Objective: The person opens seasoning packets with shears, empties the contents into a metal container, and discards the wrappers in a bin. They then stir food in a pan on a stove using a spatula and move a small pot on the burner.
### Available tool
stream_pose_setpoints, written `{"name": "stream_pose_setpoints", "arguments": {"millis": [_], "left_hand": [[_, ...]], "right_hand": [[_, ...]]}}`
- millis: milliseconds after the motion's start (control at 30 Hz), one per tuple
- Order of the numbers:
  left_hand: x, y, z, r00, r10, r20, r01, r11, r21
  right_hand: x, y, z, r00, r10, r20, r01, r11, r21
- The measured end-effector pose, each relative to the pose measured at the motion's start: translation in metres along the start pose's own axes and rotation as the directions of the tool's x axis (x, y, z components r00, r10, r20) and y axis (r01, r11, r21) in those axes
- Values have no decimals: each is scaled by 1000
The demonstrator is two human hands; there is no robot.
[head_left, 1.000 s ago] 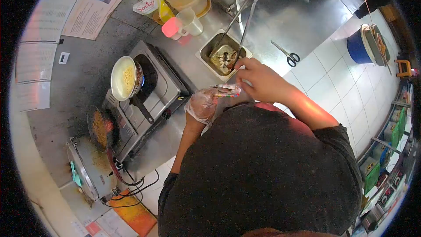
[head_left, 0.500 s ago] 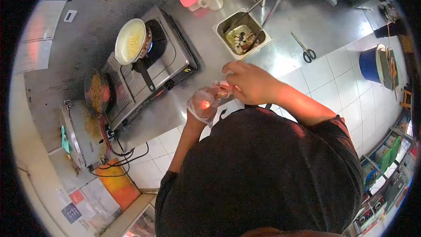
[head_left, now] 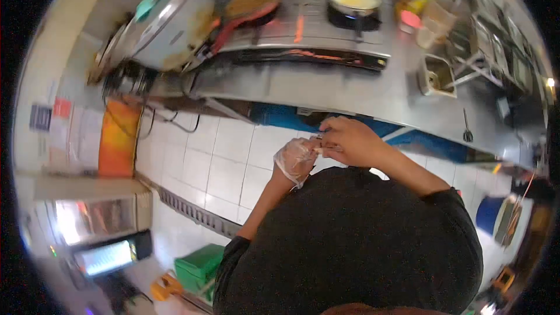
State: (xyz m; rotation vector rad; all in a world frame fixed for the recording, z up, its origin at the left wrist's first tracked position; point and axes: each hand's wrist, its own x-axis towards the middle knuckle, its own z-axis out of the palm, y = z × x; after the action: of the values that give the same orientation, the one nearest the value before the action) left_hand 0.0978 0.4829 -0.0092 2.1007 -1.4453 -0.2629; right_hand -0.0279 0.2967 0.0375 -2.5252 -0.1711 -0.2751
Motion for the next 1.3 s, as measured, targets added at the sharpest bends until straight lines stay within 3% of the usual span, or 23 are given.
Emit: {"name": "stream_pose_setpoints", "arguments": {"millis": [33, 133, 300, 400, 467, 533, 567, 600, 700, 767, 833, 900, 933, 1000, 1067, 1133, 1233, 1300], "left_hand": [[-30, -27, 7, 997, 4, -74, 4, 994, 111], [-106, -50, -19, 942, -94, -322, 106, 994, 21], [-209, -98, -29, 797, -350, -492, 424, 905, 44], [-230, -102, -22, 700, -429, -571, 529, 849, 10], [-239, -99, -33, 670, -552, -497, 645, 764, 21], [-245, -113, -17, 598, -536, -596, 633, 772, -59], [-253, -123, -10, 549, -652, -523, 725, 683, -90], [-254, -131, 0, 515, -623, -589, 677, 717, -167], [-252, -121, -1, 375, -761, -530, 789, 562, -248], [-250, -121, -3, 259, -863, -434, 896, 383, -227], [-253, -123, 12, 168, -860, -482, 887, 346, -307], [-252, -127, 17, 65, -908, -415, 901, 232, -367], [-250, -130, 17, 14, -934, -357, 925, 148, -350], [-251, -139, 25, -3, -935, -355, 897, 154, -413], [-250, -152, 35, -142, -976, -166, 866, -41, -498], [-236, -164, 36, -99, -974, -205, 881, 10, -474], [-237, -174, 38, -64, -975, -214, 888, 42, -457], [-237, -184, 27, -61, -979, -196, 885, 38, -463]], "right_hand": [[16, -19, 8, 999, -31, 36, 31, 1000, -2], [59, -47, 42, 994, -62, 92, 50, 990, 132], [135, -49, 111, 974, -18, 226, 6, 998, 55], [185, -1, 141, 958, 22, 285, 19, 990, -141], [226, 32, 156, 905, 152, 396, -32, 955, -293], [265, 75, 172, 867, 320, 381, -18, 785, -619], [289, 101, 179, 888, 334, 317, -74, 783, -617], [306, 129, 178, 904, 344, 253, -128, 784, -608], [362, 162, 163, 821, 562, 102, -322, 604, -729], [379, 203, 163, 865, 495, 80, -308, 651, -693], [389, 223, 161, 895, 443, 53, -294, 675, -677], [398, 229, 156, 913, 407, 34, -270, 665, -696], [398, 240, 155, 953, 302, 18, -209, 701, -682], [391, 257, 156, 996, 80, -24, -76, 752, -654], [389, 267, 155, 991, 131, 9, -94, 754, -650], [392, 268, 148, 972, 227, 53, -147, 773, -617], [391, 258, 142, 980, 181, 84, -96, 796, -598], [390, 247, 146, 977, 209, 42, -145, 797, -586]]}}
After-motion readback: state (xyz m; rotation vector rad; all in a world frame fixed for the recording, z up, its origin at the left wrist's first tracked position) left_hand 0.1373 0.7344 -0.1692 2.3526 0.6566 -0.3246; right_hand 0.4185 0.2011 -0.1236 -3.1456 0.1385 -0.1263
